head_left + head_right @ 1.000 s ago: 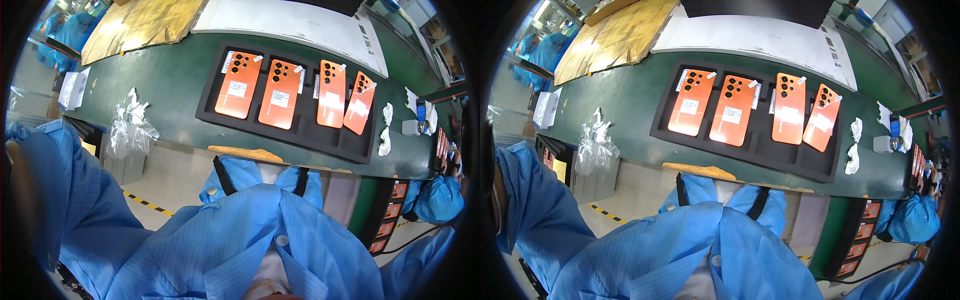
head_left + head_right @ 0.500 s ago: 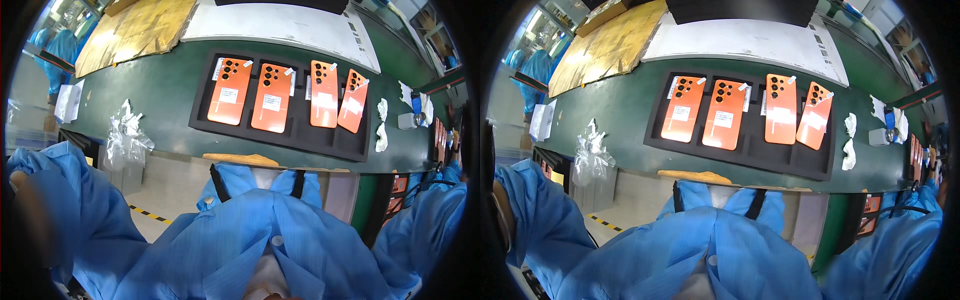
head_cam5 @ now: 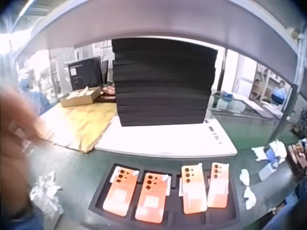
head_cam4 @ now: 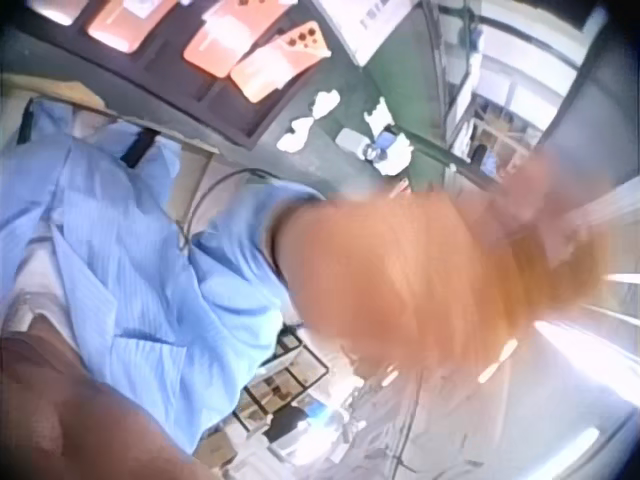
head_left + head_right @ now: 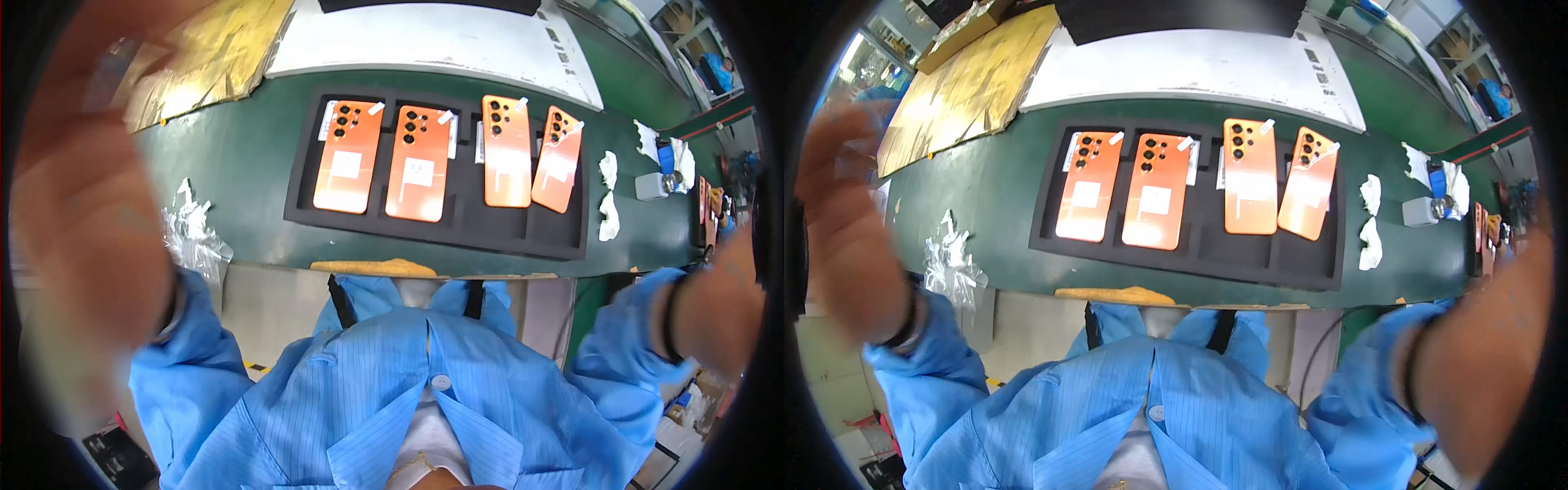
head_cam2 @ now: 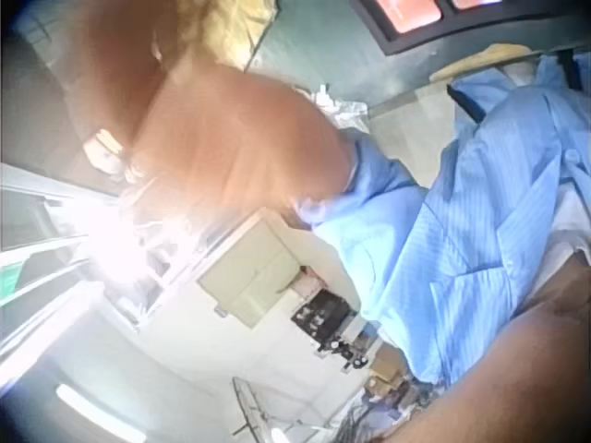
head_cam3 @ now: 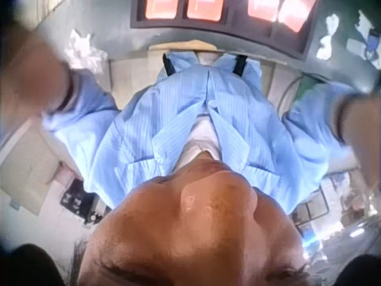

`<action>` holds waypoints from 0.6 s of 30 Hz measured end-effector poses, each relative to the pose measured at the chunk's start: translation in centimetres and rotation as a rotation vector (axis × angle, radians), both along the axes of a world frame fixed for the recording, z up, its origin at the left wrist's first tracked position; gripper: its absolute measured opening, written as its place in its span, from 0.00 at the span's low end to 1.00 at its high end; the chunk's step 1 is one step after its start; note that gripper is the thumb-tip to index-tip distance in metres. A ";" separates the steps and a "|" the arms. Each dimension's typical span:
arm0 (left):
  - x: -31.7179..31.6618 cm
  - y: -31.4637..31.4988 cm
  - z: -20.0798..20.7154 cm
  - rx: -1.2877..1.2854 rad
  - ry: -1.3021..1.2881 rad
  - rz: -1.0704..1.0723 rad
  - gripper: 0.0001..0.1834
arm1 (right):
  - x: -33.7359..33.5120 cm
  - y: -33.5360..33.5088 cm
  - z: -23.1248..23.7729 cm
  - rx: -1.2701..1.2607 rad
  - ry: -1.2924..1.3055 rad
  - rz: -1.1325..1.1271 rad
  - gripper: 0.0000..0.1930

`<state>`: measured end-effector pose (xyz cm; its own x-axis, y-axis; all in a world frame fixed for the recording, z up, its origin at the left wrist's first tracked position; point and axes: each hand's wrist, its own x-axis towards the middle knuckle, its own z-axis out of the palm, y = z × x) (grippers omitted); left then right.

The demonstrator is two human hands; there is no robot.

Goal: Cleaning and inspecting the back, camera lenses, and edges of several orange smartphones on an assembly line using a cloth and protective film.

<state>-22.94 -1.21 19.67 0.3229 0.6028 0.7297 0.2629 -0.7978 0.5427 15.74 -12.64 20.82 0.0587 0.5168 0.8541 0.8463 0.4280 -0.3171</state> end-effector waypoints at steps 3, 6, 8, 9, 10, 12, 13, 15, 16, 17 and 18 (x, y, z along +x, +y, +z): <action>2.7 3.3 -9.1 -0.449 0.027 -0.075 0.22 | -4.1 3.7 -7.1 -0.343 0.100 0.098 0.19; 3.6 3.9 -18.0 -0.238 0.439 0.161 0.28 | -7.7 6.5 -15.3 -0.553 0.042 0.186 0.26; 5.6 3.4 -20.8 -0.330 0.493 0.225 0.32 | -10.0 7.9 -20.4 -0.580 -0.088 0.111 0.29; 6.2 3.2 -21.8 -0.288 0.489 0.275 0.32 | -11.5 8.7 -21.6 -0.588 -0.092 0.098 0.31; 6.7 3.1 -22.4 -0.249 0.487 0.324 0.33 | -12.7 9.3 -22.5 -0.599 -0.095 0.085 0.32; 7.4 3.4 -22.4 -0.215 0.469 0.318 0.34 | -14.0 10.3 -23.9 -0.644 -0.185 0.007 0.38; 7.7 3.4 -22.4 -0.260 0.487 0.369 0.35 | -14.4 10.5 -23.9 -0.666 -0.187 -0.021 0.39; 8.0 3.8 -22.6 -0.332 0.485 0.427 0.37 | -15.2 11.0 -23.8 -0.697 -0.197 -0.072 0.40; 8.2 4.0 -22.2 -0.348 0.482 0.441 0.39 | -15.5 11.0 -23.6 -0.721 -0.209 -0.090 0.40; 8.3 4.1 -21.7 -0.376 0.491 0.450 0.39 | -15.7 11.2 -23.4 -0.734 -0.211 -0.102 0.40; 8.5 4.2 -21.3 -0.404 0.501 0.459 0.40 | -16.0 11.3 -23.3 -0.746 -0.214 -0.114 0.39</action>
